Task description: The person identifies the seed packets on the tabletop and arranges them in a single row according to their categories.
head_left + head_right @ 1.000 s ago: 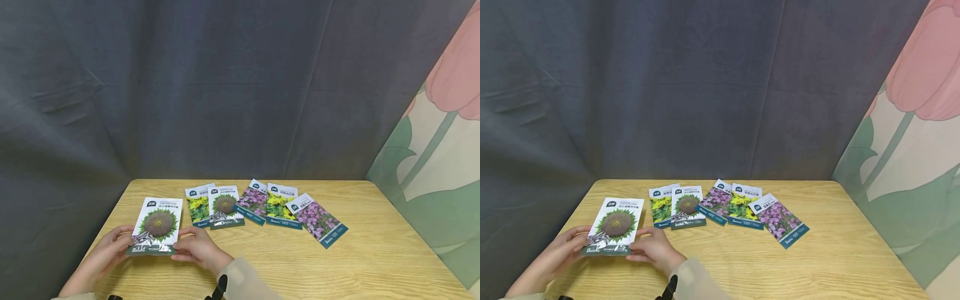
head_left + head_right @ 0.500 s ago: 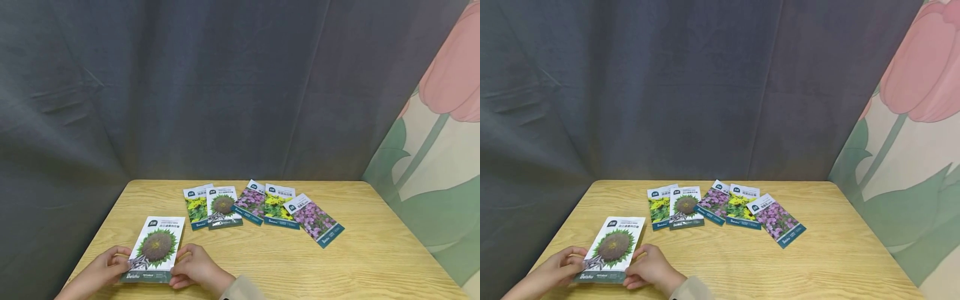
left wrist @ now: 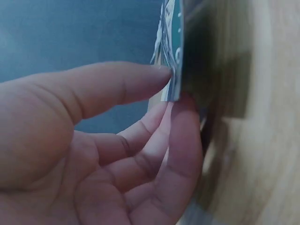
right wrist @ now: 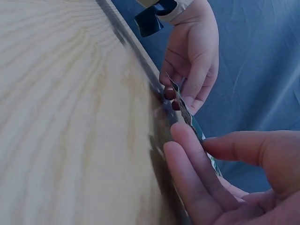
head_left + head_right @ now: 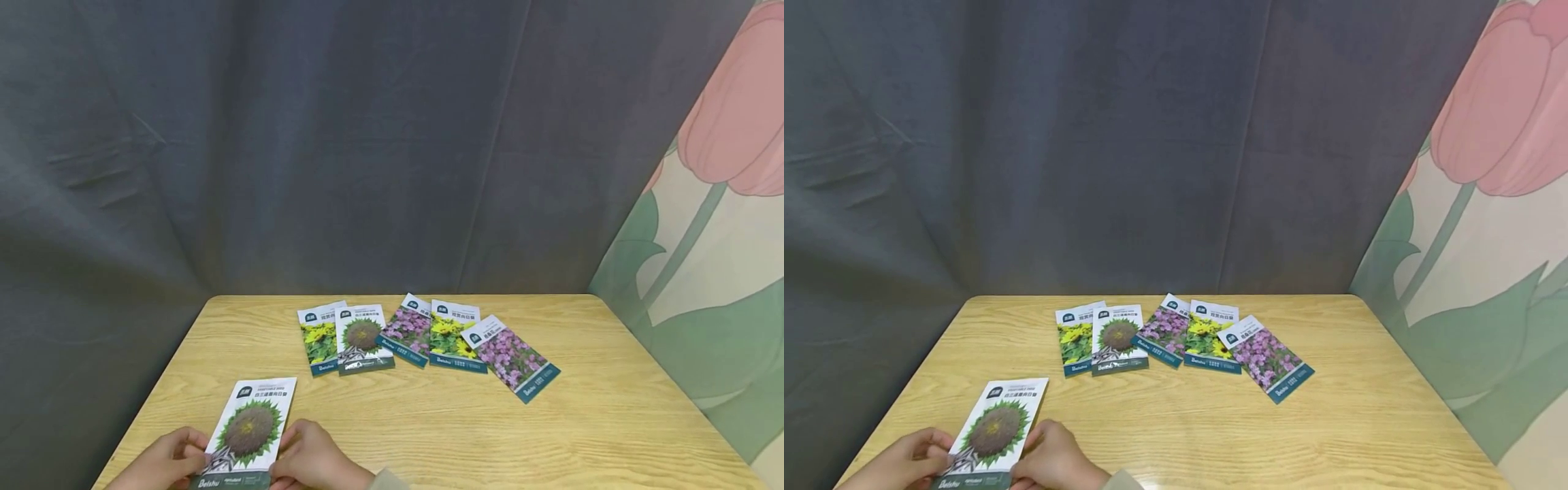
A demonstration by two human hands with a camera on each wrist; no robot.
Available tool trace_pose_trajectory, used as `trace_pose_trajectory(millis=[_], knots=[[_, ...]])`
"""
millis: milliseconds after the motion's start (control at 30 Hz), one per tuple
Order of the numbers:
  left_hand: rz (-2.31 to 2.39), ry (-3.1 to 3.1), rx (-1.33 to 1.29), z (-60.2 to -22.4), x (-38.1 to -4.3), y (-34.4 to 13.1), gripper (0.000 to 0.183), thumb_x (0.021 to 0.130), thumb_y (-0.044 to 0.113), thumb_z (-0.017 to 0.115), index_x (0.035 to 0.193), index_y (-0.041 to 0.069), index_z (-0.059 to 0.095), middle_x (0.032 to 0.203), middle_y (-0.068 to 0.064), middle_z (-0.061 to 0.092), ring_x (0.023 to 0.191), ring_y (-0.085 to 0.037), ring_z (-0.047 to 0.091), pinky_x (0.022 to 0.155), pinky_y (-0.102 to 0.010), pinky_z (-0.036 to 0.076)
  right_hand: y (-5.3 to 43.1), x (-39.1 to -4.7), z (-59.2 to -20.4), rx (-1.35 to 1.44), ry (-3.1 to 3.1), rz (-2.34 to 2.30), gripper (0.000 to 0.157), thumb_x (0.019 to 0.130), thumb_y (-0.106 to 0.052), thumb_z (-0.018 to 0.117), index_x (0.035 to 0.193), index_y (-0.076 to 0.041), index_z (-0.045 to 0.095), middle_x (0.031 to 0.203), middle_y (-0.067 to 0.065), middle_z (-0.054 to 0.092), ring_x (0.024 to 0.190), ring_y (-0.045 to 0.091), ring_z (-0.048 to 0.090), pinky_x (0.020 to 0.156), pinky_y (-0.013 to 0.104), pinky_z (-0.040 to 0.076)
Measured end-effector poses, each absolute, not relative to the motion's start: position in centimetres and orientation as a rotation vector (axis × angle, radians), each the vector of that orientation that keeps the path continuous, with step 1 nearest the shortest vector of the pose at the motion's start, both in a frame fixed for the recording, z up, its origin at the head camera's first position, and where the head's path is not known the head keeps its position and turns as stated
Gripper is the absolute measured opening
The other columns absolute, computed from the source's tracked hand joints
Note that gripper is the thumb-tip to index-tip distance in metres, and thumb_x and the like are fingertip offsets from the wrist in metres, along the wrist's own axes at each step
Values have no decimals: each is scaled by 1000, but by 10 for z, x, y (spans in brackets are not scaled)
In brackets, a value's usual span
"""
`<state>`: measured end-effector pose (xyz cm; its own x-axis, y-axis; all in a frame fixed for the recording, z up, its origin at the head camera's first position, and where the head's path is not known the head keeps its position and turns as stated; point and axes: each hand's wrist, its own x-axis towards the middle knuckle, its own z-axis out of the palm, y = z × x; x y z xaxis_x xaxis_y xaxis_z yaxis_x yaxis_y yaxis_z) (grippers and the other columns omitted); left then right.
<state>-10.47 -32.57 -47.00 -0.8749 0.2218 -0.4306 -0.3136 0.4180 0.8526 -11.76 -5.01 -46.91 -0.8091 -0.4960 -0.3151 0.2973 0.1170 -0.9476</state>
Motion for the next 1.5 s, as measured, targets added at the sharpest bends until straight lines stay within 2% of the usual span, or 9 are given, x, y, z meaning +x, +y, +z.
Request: trace_pose_trajectory(millis=[200,367,600,833,1133,1333,1500], knots=[[1312,2413,-284,-474,-102,-313,12,98,6,60,97,-5,57,79,-4,58,62,-17,50,61,-32,49,-57,-112,-475,-207,1896,-1777,27,79,13,71,87,-7,55,64,8,69,53,9,64,46,17,51],[1164,2522,-404,-477,-102,-308,11,97,6,64,93,-2,57,77,-5,56,63,-20,52,61,-35,48,-60,-114,-479,-183,1917,-1729,25,80,11,72,87,-8,58,65,5,68,57,12,67,49,19,51],[1091,2555,-415,-479,-102,-309,12,97,9,63,96,-2,57,80,-5,56,65,-21,53,61,-35,48,-59,-118,-478,-171,1911,-1683,22,84,6,73,90,-9,59,63,7,68,51,8,64,46,20,52],[1137,2544,-420,-482,-101,-307,15,98,7,62,103,-2,51,78,-7,51,62,-21,49,59,-35,44,-56,-121,-476,-180,1914,-1658,22,85,4,75,92,-10,59,63,11,69,55,17,70,45,21,53],[1030,2592,-392,-475,-102,-301,18,97,11,64,103,0,51,78,-7,47,63,-20,48,58,-34,41,-57,-123,-476,-173,1925,-1635,28,88,1,75,98,-10,52,60,10,67,49,10,64,43,21,51],[986,2584,-376,-469,-101,-299,21,98,14,64,102,-1,49,80,-7,47,66,-21,47,60,-34,40,-56,-122,-478,-195,1896,-1643,25,89,0,74,99,-10,53,61,9,67,46,7,59,43,19,50],[909,2590,-335,-468,-104,-301,23,99,18,63,101,0,49,82,-8,49,69,-21,48,62,-35,42,-54,-121,-476,-210,1835,-1682,20,91,0,69,101,-10,54,64,9,68,49,8,61,45,19,51]])
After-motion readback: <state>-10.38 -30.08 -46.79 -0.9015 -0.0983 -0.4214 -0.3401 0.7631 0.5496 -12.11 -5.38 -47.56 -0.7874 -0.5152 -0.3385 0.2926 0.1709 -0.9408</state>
